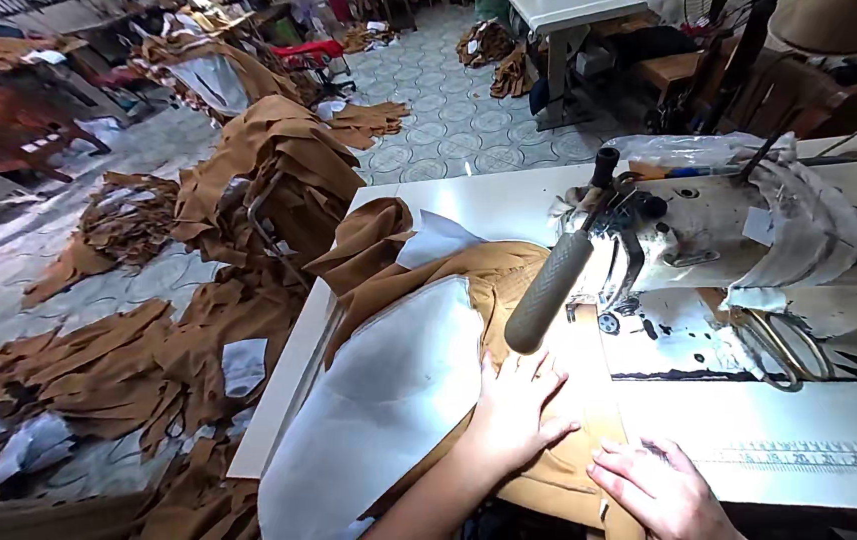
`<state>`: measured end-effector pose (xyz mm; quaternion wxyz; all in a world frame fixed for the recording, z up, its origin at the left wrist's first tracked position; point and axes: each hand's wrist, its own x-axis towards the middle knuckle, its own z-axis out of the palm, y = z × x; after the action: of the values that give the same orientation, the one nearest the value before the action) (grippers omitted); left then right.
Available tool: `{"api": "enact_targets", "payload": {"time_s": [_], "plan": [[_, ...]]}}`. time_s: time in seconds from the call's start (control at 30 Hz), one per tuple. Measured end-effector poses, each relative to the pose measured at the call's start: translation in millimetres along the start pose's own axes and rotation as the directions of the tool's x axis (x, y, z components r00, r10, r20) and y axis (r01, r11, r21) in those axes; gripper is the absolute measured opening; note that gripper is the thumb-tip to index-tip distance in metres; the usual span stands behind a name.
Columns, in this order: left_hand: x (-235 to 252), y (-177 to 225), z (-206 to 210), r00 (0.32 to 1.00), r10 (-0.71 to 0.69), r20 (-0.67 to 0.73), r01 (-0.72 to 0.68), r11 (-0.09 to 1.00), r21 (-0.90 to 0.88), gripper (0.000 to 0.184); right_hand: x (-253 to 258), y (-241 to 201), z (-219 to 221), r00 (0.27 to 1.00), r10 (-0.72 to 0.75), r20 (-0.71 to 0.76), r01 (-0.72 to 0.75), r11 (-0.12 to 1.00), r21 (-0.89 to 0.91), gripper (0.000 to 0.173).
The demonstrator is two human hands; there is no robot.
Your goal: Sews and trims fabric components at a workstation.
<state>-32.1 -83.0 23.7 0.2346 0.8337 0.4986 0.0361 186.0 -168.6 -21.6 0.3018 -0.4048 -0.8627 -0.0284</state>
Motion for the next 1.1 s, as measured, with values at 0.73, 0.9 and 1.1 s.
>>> {"api": "enact_targets", "payload": {"time_s": [0.73,0.9,1.1], "plan": [[108,-56,-40,0.999,0.006,-0.054,-0.016,0.983,-0.183,0.057,87,78,21,0.971,0.085,0.224,-0.109,0.990,0.095,0.030],[104,-50,-46,0.998,-0.030,-0.057,0.018,0.979,-0.205,0.053,77,87,30,0.986,-0.092,0.141,0.095,0.995,-0.010,0.037],[85,-32,-38,0.985,0.013,-0.169,0.007,0.993,0.116,0.060,53,67,22,0.988,-0.119,-0.100,0.114,0.992,-0.058,0.026]]}}
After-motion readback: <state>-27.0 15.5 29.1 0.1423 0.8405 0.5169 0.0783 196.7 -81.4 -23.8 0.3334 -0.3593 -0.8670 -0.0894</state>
